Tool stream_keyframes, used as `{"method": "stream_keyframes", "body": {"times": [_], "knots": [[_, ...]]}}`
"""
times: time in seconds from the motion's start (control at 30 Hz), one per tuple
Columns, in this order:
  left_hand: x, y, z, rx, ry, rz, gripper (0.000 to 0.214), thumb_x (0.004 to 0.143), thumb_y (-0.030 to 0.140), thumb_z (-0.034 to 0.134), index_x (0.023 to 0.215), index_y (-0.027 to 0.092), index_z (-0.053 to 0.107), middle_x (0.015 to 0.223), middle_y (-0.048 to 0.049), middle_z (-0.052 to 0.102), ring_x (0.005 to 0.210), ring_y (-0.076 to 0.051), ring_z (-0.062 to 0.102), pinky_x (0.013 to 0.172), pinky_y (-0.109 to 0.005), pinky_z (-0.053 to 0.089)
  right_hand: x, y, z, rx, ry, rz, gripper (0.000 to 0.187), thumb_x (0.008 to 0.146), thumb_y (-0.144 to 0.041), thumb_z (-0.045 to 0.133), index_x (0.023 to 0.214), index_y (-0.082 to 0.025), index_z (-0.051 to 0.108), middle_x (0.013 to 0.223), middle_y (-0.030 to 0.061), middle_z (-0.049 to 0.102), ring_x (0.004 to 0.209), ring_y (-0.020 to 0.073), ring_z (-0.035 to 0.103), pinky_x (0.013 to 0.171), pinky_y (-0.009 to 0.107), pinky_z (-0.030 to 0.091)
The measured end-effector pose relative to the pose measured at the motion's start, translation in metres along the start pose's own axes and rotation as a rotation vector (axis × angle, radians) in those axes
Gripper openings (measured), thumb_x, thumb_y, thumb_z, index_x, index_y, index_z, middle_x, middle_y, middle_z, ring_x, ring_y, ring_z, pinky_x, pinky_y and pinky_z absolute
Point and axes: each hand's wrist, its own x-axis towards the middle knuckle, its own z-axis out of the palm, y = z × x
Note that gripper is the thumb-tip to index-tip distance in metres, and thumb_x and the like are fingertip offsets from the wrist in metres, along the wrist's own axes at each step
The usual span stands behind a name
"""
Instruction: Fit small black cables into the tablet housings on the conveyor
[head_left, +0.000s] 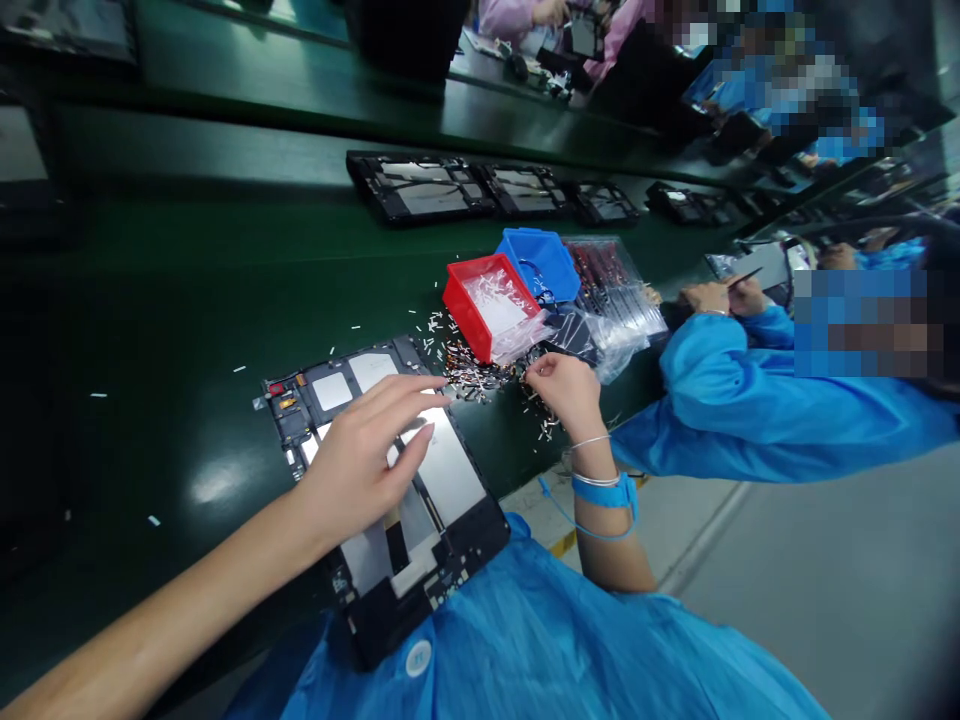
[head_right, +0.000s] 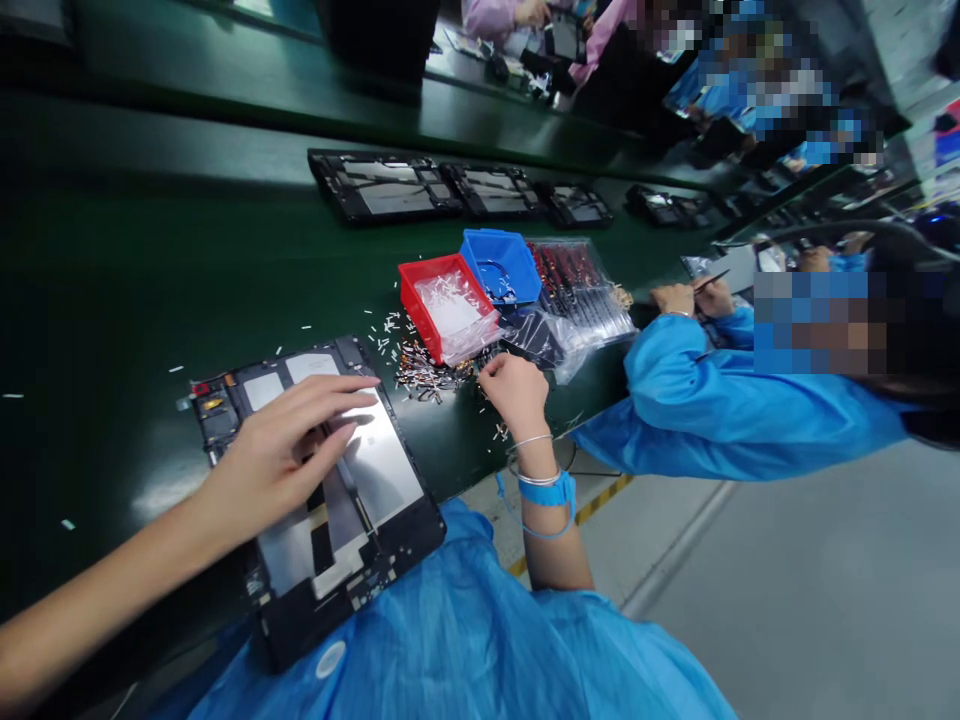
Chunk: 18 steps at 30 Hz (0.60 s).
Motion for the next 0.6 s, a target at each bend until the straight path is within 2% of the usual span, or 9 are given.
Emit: {"method": "stream_keyframes", "body": {"times": [0.07,0.13,0.2,0.23,0.37,0.5,0.6], "knots": [[0.007,0.001,0.008,0.143,-0.167,0.065,0.029,0.089,0.018,0.043,0.11,0.016,0.064,0.124,-0.0114,0.063,0.117,-0.025,0.056,0.097,-0.042,0.046,0.003,0.006,-0.005,0.103,0.001,-0.01,0.015,0.07,-0.023,0.056,0.074,-0.021,0.07,0.073,0.003,0.07,0.072,0.0186,0.063,0.064,0.027,0.041],[0.02,0.004,0.02,0.309,-0.428,0.105,0.032,0.089,0.02,0.045,0.115,0.015,0.062,0.133,-0.0119,0.057,0.125,-0.028,0.05,0.1,-0.046,0.041,0.006,0.014,-0.009,0.214,-0.005,-0.021,0.015,0.069,-0.024,0.054,0.072,-0.019,0.068,0.067,0.0017,0.067,0.064,0.0158,0.059,0.06,0.026,0.039],[0.037,0.005,0.034,0.416,-0.659,0.109,0.034,0.089,0.023,0.049,0.119,0.016,0.061,0.139,-0.0104,0.052,0.13,-0.028,0.045,0.103,-0.045,0.038,0.009,0.023,-0.01,0.337,-0.039,-0.036,0.013,0.065,-0.023,0.054,0.068,-0.017,0.065,0.06,0.0006,0.063,0.058,0.0134,0.055,0.057,0.025,0.037],[0.046,0.005,0.041,0.444,-0.731,0.101,0.034,0.089,0.026,0.051,0.119,0.016,0.062,0.139,-0.01,0.052,0.13,-0.028,0.045,0.102,-0.043,0.037,0.011,0.027,-0.011,0.404,-0.065,-0.046,0.012,0.064,-0.024,0.054,0.066,-0.017,0.064,0.057,-0.0002,0.061,0.055,0.0122,0.053,0.055,0.024,0.037],[0.074,-0.004,0.056,0.501,-0.8,0.035,0.033,0.09,0.034,0.053,0.115,0.016,0.065,0.13,-0.0114,0.06,0.122,-0.029,0.053,0.096,-0.04,0.04,0.015,0.042,-0.017,0.664,-0.129,-0.084,0.016,0.061,-0.032,0.056,0.066,-0.017,0.06,0.047,-0.0046,0.052,0.046,0.0086,0.045,0.049,0.022,0.033],[0.084,-0.009,0.054,0.542,-0.825,-0.009,0.036,0.088,0.032,0.055,0.121,0.018,0.062,0.132,-0.0095,0.058,0.126,-0.029,0.049,0.099,-0.041,0.037,0.021,0.053,-0.021,0.843,-0.074,-0.082,0.024,0.059,-0.042,0.06,0.066,-0.019,0.056,0.045,-0.0063,0.047,0.042,0.0066,0.038,0.044,0.021,0.025],[0.089,-0.006,0.052,0.561,-0.808,-0.041,0.048,0.088,0.031,0.056,0.136,0.024,0.05,0.135,-0.0085,0.056,0.126,-0.029,0.049,0.1,-0.041,0.037,0.024,0.054,-0.016,0.934,-0.027,-0.088,0.026,0.059,-0.043,0.061,0.067,-0.019,0.055,0.045,-0.0066,0.047,0.041,0.0057,0.036,0.044,0.022,0.022]]}}
